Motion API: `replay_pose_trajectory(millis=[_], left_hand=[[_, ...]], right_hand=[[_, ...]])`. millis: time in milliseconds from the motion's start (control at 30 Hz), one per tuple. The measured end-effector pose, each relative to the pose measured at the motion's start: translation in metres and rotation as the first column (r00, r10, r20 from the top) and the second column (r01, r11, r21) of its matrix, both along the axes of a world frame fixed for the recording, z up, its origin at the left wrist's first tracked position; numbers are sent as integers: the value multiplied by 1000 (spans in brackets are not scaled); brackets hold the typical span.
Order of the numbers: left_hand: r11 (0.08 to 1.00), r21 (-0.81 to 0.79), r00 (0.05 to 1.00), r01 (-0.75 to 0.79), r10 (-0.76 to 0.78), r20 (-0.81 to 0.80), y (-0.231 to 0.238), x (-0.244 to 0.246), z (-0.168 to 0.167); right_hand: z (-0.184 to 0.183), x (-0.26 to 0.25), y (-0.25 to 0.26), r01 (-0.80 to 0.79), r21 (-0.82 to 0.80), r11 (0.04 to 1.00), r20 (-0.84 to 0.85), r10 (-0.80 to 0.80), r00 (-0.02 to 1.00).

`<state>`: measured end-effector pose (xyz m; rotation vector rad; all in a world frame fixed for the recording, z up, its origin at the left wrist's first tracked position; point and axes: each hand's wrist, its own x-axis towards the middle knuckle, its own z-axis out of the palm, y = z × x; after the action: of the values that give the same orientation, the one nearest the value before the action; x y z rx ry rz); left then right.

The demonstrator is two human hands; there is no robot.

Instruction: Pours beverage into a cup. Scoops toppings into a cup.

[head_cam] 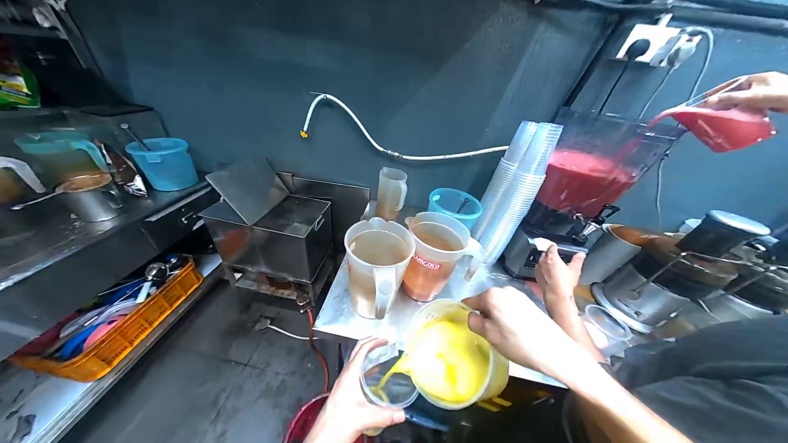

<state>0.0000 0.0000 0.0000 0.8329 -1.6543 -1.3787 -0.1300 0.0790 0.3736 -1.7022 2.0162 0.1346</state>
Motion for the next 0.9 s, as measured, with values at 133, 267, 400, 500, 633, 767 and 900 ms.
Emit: replay_pose_trajectory(millis=[133, 267, 400, 500, 633, 767, 900], left_hand=[[999, 15, 997, 29, -28, -69, -12, -3, 3], [998, 5, 992, 67, -66, -108, -22, -8, 9], [996, -14, 991, 83, -84, -104, -29, -13, 16], [995, -15, 986, 97, -99, -138, -35, -15, 19], [995, -25, 979, 95, -98, -179, -41, -21, 22], [997, 4, 966, 81, -77, -245, -45, -28, 24], [998, 29, 968, 50, -41, -249, -48, -30, 25]], right_hand=[[-16, -18, -12, 1, -10, 1000, -81, -2, 997], [-144, -127, -61, -268, -354, 896, -239, 191, 952], [-134, -126, -73, -107, -228, 968, -218, 57, 974], [-135, -137, -75, -99, -271, 958, -181, 51, 982], [-141, -157, -74, -49, -344, 938, -63, 29, 998], [-174, -194, -70, 109, -443, 890, 222, -9, 975], [-228, -224, -59, 414, -435, 800, 526, -147, 837]])
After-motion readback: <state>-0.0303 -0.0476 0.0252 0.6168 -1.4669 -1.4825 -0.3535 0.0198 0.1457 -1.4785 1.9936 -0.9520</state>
